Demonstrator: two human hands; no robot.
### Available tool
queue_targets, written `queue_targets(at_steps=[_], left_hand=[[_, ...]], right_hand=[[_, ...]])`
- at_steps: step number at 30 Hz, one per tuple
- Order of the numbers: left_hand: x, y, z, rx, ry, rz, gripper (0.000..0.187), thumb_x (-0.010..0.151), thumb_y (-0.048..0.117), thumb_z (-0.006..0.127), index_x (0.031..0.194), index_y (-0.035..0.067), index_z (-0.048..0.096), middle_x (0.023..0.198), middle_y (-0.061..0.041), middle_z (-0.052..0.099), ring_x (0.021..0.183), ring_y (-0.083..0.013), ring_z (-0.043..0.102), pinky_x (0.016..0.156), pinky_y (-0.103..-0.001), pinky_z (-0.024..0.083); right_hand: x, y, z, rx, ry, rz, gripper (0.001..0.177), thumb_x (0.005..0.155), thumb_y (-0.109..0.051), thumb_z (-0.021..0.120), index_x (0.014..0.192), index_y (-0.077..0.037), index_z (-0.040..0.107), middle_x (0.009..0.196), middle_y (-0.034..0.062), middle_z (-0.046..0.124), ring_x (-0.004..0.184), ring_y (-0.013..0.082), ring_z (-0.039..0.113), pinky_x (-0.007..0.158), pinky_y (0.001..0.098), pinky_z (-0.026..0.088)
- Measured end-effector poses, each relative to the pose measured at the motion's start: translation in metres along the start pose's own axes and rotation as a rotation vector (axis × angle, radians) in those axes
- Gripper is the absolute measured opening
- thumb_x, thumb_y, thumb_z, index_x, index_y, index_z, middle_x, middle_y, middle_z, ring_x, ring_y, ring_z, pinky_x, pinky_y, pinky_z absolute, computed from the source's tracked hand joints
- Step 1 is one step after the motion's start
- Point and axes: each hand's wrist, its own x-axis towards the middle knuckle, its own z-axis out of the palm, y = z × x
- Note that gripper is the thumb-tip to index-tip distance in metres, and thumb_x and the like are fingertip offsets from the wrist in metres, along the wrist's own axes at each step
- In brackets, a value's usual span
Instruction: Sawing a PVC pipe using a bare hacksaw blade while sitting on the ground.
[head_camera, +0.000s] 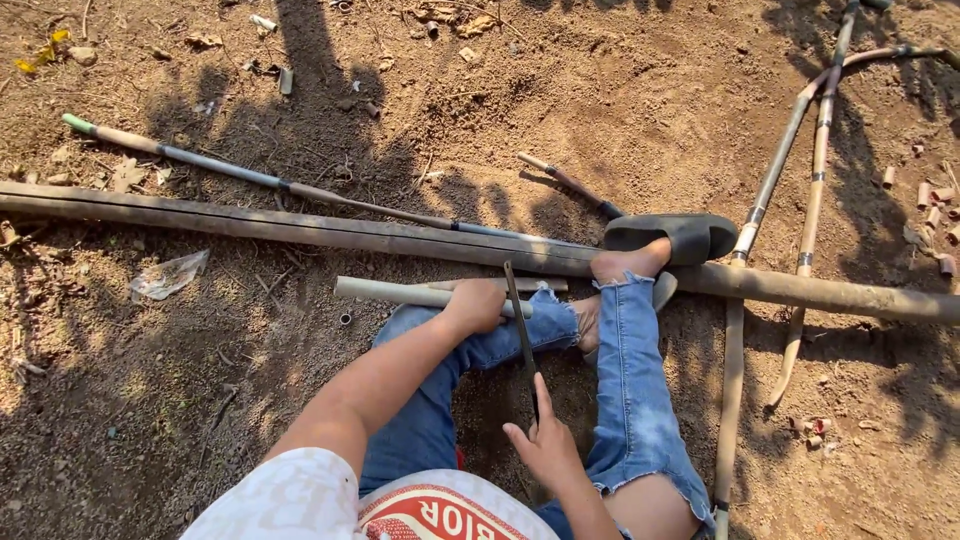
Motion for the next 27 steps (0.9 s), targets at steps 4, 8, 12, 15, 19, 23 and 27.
queue_targets(at_steps=[4, 8, 12, 15, 19, 23, 27], left_hand=[[0.003, -0.001, -0.002, -0.014, -0.022, -0.050, 0.038, 0.082, 0.045, 0.084, 0.091, 0.008, 0.080, 0.089, -0.013, 0.080, 0.076, -0.0374, 0.075, 0.070, -0.048, 0.059], [0.002, -0.003, -0.006, -0.028, -0.043, -0.070, 0.037, 0.081, 0.043, 0.086, 0.093, 0.008, 0.080, 0.091, -0.013, 0.080, 0.079, -0.0382, 0.076, 0.072, -0.048, 0.060], [0.004, -0.004, -0.008, -0.047, -0.060, -0.072, 0.039, 0.080, 0.044, 0.087, 0.094, 0.008, 0.079, 0.092, -0.014, 0.080, 0.081, -0.0398, 0.076, 0.074, -0.049, 0.060], [0.008, -0.010, 0.000, -0.043, -0.075, -0.034, 0.040, 0.082, 0.045, 0.084, 0.092, 0.007, 0.079, 0.092, -0.014, 0.079, 0.080, -0.0398, 0.074, 0.074, -0.049, 0.059], [0.006, -0.005, 0.000, -0.033, -0.071, -0.035, 0.037, 0.083, 0.044, 0.082, 0.094, 0.009, 0.080, 0.094, -0.012, 0.080, 0.081, -0.0383, 0.075, 0.075, -0.049, 0.058], [0.004, -0.005, 0.002, -0.032, -0.067, -0.033, 0.037, 0.084, 0.044, 0.082, 0.099, 0.010, 0.079, 0.095, -0.013, 0.080, 0.083, -0.0388, 0.075, 0.078, -0.049, 0.059], [0.004, -0.007, 0.002, -0.036, -0.038, -0.020, 0.038, 0.081, 0.043, 0.084, 0.098, 0.009, 0.078, 0.093, -0.013, 0.080, 0.083, -0.0386, 0.076, 0.077, -0.049, 0.059]], right_hand=[[0.022, -0.019, -0.015, -0.061, 0.002, -0.042, 0.105, 0.096, -0.039, 0.070, 0.175, -0.020, 0.004, 0.056, 0.0024, 0.062, 0.050, 0.0187, 0.058, 0.054, 0.0324, 0.046], [0.032, -0.034, -0.025, -0.010, -0.016, -0.018, 0.102, 0.096, -0.038, 0.071, 0.175, -0.026, 0.008, 0.061, 0.0028, 0.061, 0.053, 0.0164, 0.057, 0.055, 0.0308, 0.045], [0.019, -0.019, -0.013, 0.043, -0.018, -0.032, 0.105, 0.096, -0.034, 0.073, 0.175, -0.025, 0.004, 0.062, 0.0016, 0.059, 0.054, 0.0152, 0.054, 0.055, 0.0301, 0.043], [0.005, 0.008, 0.003, 0.055, -0.057, -0.012, 0.106, 0.097, -0.035, 0.072, 0.175, -0.026, 0.000, 0.062, 0.0015, 0.061, 0.054, 0.0152, 0.056, 0.057, 0.0289, 0.044], [0.002, -0.005, -0.009, 0.007, -0.097, 0.028, 0.105, 0.101, -0.034, 0.067, 0.175, -0.024, -0.007, 0.057, 0.0014, 0.061, 0.050, 0.0168, 0.055, 0.054, 0.0307, 0.041], [0.033, -0.022, -0.014, -0.039, -0.031, -0.051, 0.104, 0.099, -0.037, 0.069, 0.175, -0.020, 0.000, 0.063, 0.0054, 0.066, 0.058, 0.0229, 0.064, 0.059, 0.0346, 0.050], [0.043, -0.035, -0.024, -0.074, -0.040, -0.062, 0.103, 0.101, -0.038, 0.068, 0.175, -0.020, -0.001, 0.062, 0.0058, 0.065, 0.057, 0.0233, 0.063, 0.059, 0.0348, 0.051]])
